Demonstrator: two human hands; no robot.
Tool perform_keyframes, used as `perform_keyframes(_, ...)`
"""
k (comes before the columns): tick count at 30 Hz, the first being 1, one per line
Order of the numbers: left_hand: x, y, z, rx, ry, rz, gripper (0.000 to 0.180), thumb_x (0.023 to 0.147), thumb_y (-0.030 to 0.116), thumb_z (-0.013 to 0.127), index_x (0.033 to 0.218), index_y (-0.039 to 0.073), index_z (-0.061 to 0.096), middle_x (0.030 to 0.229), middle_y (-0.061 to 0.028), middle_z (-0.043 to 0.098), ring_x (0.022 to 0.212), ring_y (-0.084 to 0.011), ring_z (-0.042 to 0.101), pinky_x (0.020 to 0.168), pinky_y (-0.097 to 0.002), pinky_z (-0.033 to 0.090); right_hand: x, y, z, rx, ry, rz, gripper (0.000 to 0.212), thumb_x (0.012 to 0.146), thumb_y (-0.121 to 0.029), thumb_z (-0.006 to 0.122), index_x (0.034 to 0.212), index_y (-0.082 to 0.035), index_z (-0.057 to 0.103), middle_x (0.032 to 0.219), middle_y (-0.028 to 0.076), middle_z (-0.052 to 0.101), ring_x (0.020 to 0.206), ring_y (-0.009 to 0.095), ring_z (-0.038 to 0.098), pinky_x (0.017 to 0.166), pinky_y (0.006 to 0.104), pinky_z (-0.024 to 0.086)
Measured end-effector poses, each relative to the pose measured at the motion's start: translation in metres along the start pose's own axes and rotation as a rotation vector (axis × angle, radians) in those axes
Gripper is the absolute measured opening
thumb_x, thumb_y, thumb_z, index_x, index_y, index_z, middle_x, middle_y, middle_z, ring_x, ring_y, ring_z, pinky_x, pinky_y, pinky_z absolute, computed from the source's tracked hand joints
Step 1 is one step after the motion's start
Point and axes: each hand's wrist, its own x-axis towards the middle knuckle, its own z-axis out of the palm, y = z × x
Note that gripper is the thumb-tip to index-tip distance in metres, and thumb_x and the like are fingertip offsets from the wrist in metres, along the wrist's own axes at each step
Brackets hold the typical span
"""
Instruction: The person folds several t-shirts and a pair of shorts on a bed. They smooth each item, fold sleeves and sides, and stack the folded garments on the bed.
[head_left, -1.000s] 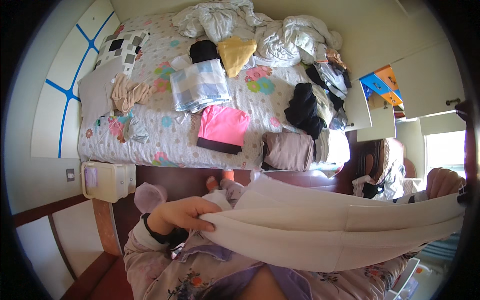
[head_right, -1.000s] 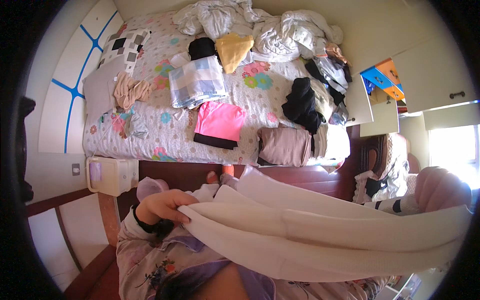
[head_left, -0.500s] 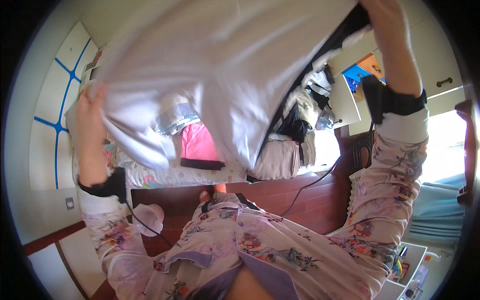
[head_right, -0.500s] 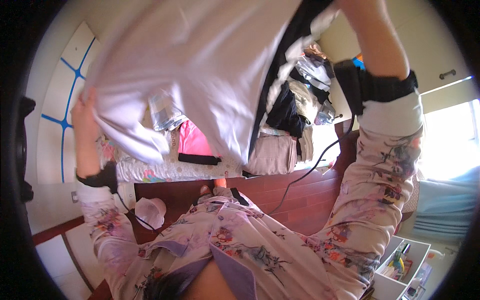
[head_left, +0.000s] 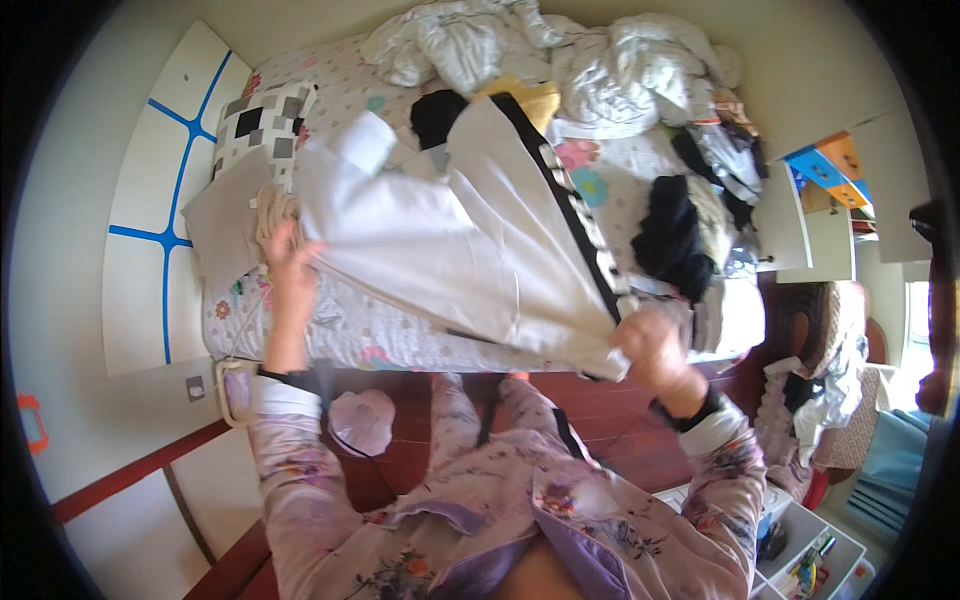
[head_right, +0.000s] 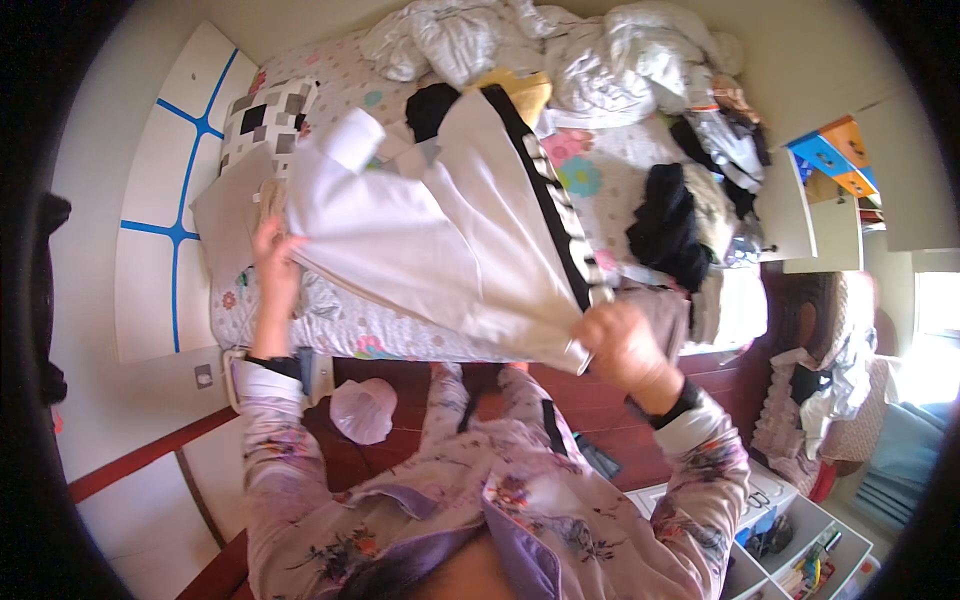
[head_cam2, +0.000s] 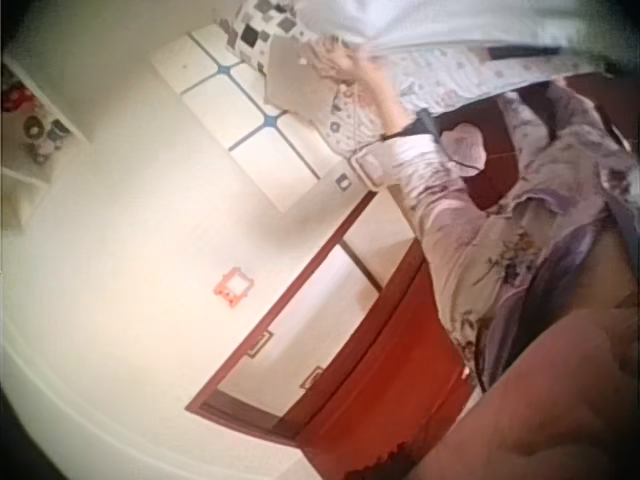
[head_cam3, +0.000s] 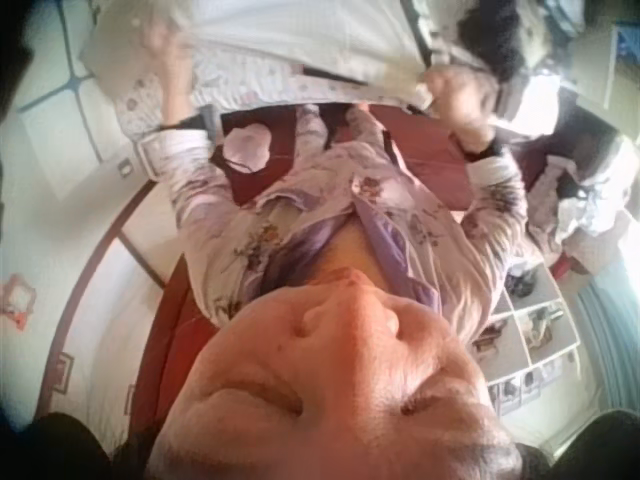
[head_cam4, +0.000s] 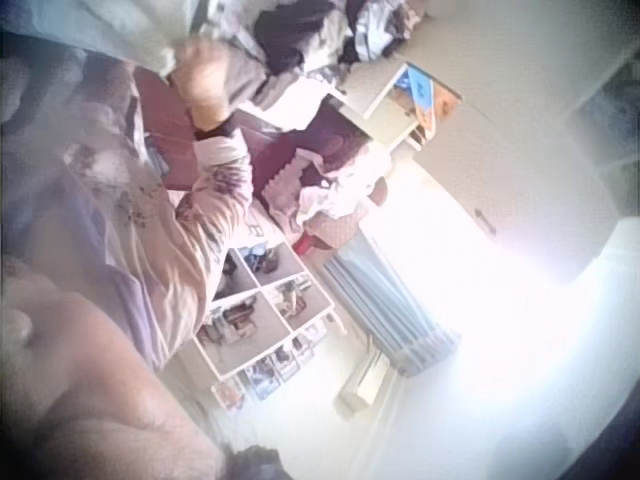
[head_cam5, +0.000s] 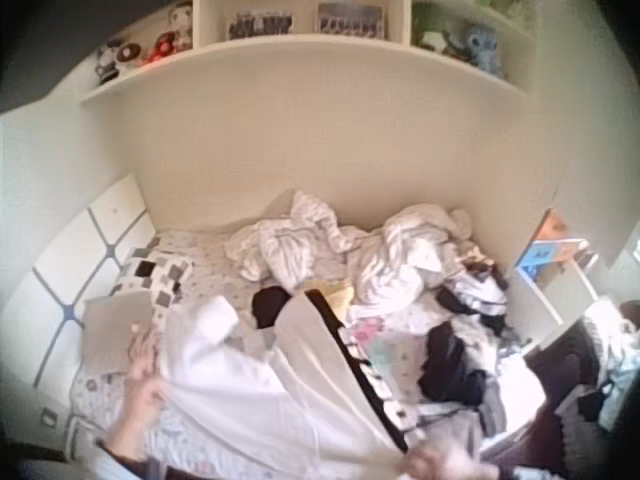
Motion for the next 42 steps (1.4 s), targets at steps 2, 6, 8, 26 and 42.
perform_keyframes(2,-0.05,-0.034,0.052,-0.121,-0.215,-0.278,0.037,0.066,-0.011,0.054,0.088,0.017,0.068,0.133,-0.0162,0.037,0.117,-0.0305,0.041,0.098,-0.0345,0.035,-0.012,-0.005,0.086,0.022,-0.2,0.119,0.016,0.065,-0.013,0.054,0.081,-0.011,0.057,0.077,0.007,0.053,0.075,0.027,0.054,0.066,0.0392,0.043)
perform_keyframes(6,-0.154,-0.098,0.137,-0.18,-0.554,-0.665,0.03,0.075,-0.003,0.05,0.09,0.016,0.068,0.133,-0.0259,0.032,0.121,-0.0383,0.035,0.101,-0.0334,0.03,-0.036,-0.028,0.217,0.181,-0.599,0.191,0.009,0.066,-0.016,0.057,0.073,-0.012,0.053,0.075,0.005,0.051,0.078,0.026,0.054,0.066,0.0383,0.042)
perform_keyframes(8,-0.198,-0.117,0.159,-0.299,-0.519,-0.674,0.03,0.076,-0.003,0.047,0.091,0.013,0.067,0.11,-0.0232,0.052,0.1,-0.0323,0.052,0.086,-0.034,0.041,-0.043,-0.04,0.257,0.173,-0.746,0.174,0.01,0.067,-0.016,0.058,0.075,-0.012,0.054,0.076,0.005,0.052,0.079,0.026,0.055,0.066,0.0388,0.042)
perform_keyframes(26,-0.22,-0.123,0.206,-2.092,-0.318,-1.729,0.042,0.087,0.034,0.051,0.116,0.003,0.05,0.109,-0.0099,0.057,0.096,-0.0244,0.056,0.086,-0.0398,0.044,0.116,-0.052,0.401,0.597,-0.551,0.606,0.029,0.08,-0.021,0.058,0.101,-0.002,0.054,0.098,0.017,0.056,0.09,0.033,0.055,0.078,0.0389,0.045)
perform_keyframes(42,-0.231,-0.151,0.163,-2.375,0.59,-1.364,0.043,0.079,0.01,0.053,0.119,-0.003,0.046,0.123,-0.0139,0.049,0.117,-0.0295,0.042,0.103,-0.046,0.027,0.106,-0.082,0.451,0.29,-0.143,0.803,0.04,0.078,-0.008,0.057,0.116,-0.005,0.046,0.118,0.022,0.04,0.108,0.04,0.041,0.091,0.0428,0.038)
